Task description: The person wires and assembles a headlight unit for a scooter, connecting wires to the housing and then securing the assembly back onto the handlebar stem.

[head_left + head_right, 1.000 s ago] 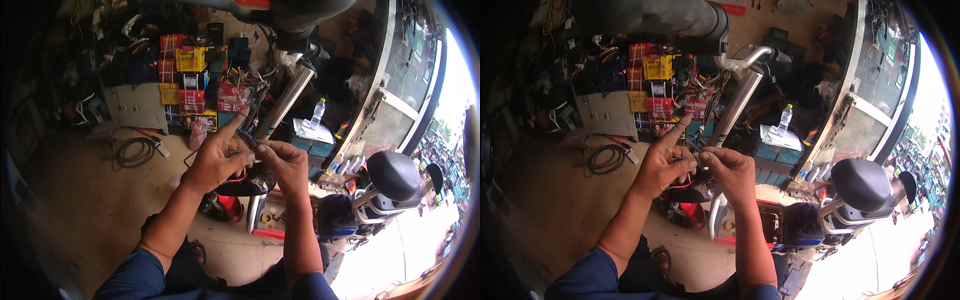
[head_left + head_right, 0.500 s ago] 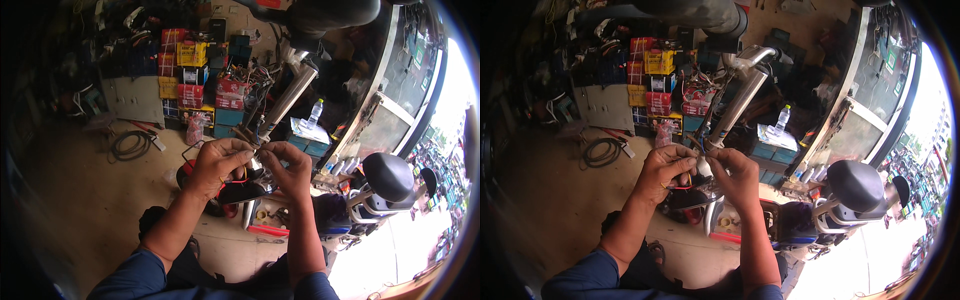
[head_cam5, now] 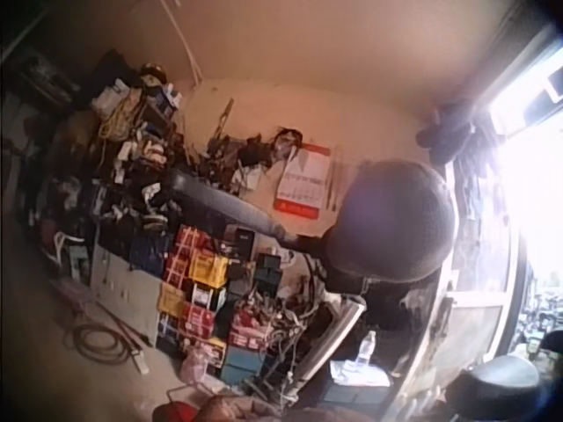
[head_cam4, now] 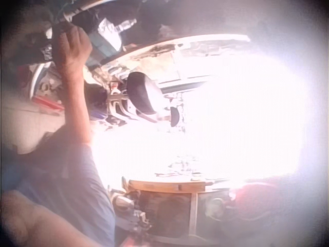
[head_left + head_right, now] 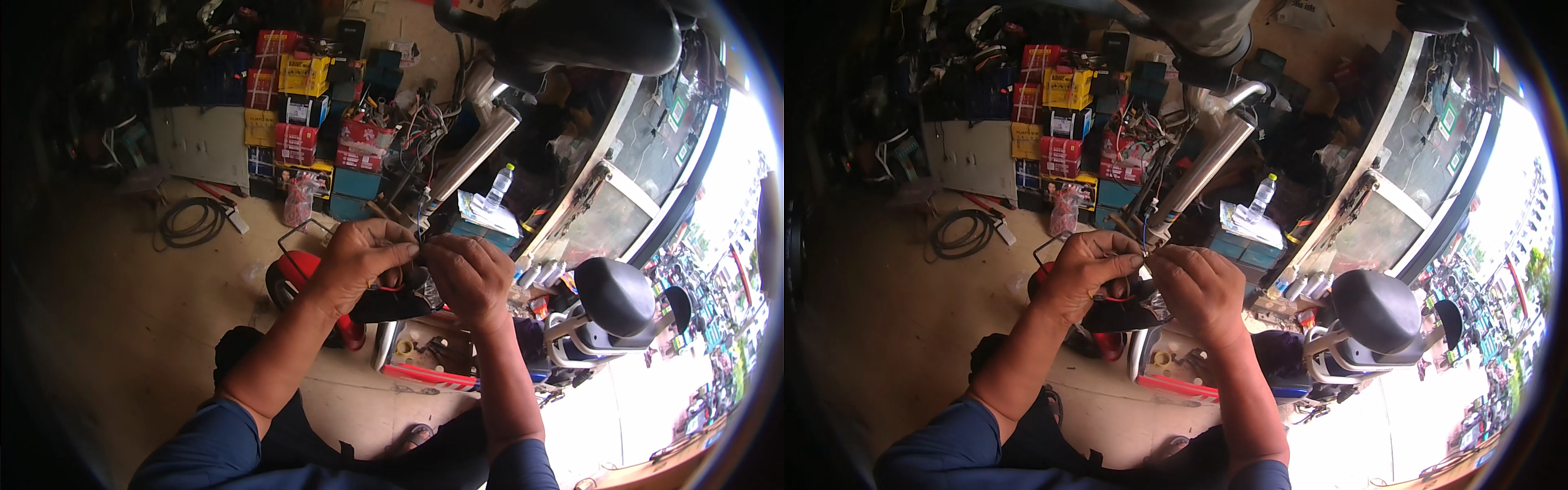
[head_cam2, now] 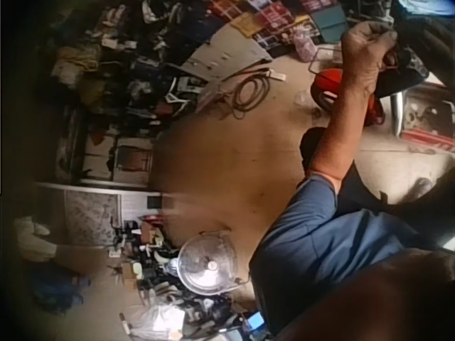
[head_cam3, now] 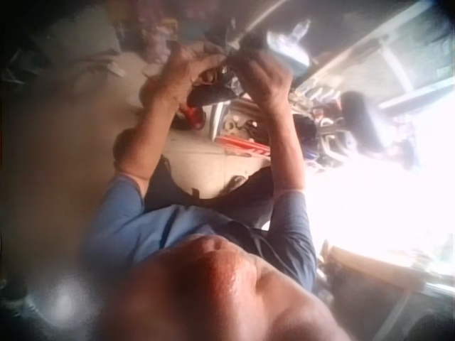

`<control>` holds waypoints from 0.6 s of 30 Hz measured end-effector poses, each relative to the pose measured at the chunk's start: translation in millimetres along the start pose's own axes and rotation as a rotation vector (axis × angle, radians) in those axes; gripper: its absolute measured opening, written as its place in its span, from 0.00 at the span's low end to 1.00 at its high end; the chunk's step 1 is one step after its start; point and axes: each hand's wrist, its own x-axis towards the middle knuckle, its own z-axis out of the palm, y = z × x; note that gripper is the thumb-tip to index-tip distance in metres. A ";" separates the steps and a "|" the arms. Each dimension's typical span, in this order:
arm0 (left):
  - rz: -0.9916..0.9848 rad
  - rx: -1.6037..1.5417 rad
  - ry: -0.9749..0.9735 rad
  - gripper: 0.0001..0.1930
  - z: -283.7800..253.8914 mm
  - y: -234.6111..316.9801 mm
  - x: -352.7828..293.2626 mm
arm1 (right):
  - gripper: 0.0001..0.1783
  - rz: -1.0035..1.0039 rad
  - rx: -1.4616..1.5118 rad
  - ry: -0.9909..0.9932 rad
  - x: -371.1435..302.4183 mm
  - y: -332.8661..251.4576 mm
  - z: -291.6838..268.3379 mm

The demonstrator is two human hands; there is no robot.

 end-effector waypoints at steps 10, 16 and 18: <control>-0.002 0.020 -0.010 0.08 4.7 -6.6 7.1 | 0.10 -0.169 -0.145 -0.039 -11.5 8.0 -1.0; -0.029 0.043 0.002 0.08 3.6 -11.7 9.8 | 0.11 -0.183 -0.095 -0.093 -15.6 13.4 -0.8; -0.026 0.041 -0.007 0.08 6.5 -10.7 12.8 | 0.11 -0.160 -0.113 -0.093 -16.2 14.8 -1.8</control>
